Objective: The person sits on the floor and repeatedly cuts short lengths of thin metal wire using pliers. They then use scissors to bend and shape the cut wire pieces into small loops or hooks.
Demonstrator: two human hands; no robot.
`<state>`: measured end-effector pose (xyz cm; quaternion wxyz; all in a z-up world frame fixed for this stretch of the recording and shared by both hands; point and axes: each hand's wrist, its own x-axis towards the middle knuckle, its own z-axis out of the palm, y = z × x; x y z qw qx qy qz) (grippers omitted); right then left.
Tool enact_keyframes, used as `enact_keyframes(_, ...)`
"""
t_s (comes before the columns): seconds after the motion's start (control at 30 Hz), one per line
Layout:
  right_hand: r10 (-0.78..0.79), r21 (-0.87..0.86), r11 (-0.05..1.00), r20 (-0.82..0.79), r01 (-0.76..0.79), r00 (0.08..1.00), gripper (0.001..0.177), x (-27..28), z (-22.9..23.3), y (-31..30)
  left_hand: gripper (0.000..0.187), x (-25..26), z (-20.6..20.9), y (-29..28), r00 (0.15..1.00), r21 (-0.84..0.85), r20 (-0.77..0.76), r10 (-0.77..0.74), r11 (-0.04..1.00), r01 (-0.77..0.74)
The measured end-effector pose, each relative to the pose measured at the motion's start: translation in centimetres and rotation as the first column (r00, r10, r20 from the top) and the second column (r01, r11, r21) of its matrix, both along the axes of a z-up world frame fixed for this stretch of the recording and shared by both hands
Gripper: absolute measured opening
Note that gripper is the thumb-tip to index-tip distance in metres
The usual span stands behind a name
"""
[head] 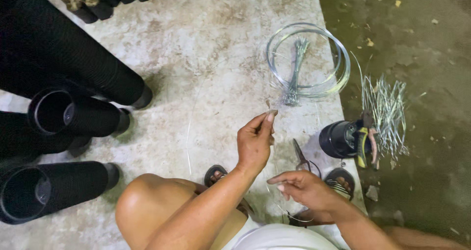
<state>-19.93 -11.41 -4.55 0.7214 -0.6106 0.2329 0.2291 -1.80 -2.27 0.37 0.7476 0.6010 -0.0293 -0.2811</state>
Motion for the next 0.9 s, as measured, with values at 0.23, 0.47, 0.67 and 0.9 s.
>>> enact_keyframes(0.23, -0.302, -0.401, 0.730, 0.537, 0.553, 0.788, 0.040, 3.1, 4.4, -1.4, 0.021, -1.4, 3.2, 0.6, 0.941, 0.158, 0.309, -0.139, 0.983, 0.093)
enact_keyframes(0.47, -0.355, -0.455, 0.483, 0.679, 0.748, 0.643, 0.047, 4.3, 8.6, -1.9, 0.019, -3.5, 5.1, 1.0, 0.708, 0.310, 0.633, -0.314, 0.940, 0.140)
enact_keyframes(0.67, -0.434, -0.295, 0.568, 0.686, 0.768, 0.584, 0.036, 4.1, 7.6, -1.5, 0.016, -3.6, 5.2, 1.1, 0.558, 0.338, 0.746, -0.363, 0.929, 0.152)
enact_keyframes(0.9, -0.415, -0.420, 0.537, 0.623, 0.731, 0.663, 0.032, 3.9, 7.9, -1.6, 0.013, -3.6, 5.4, 0.9, 0.750, 0.294, 0.510, -0.421, 0.905, 0.309)
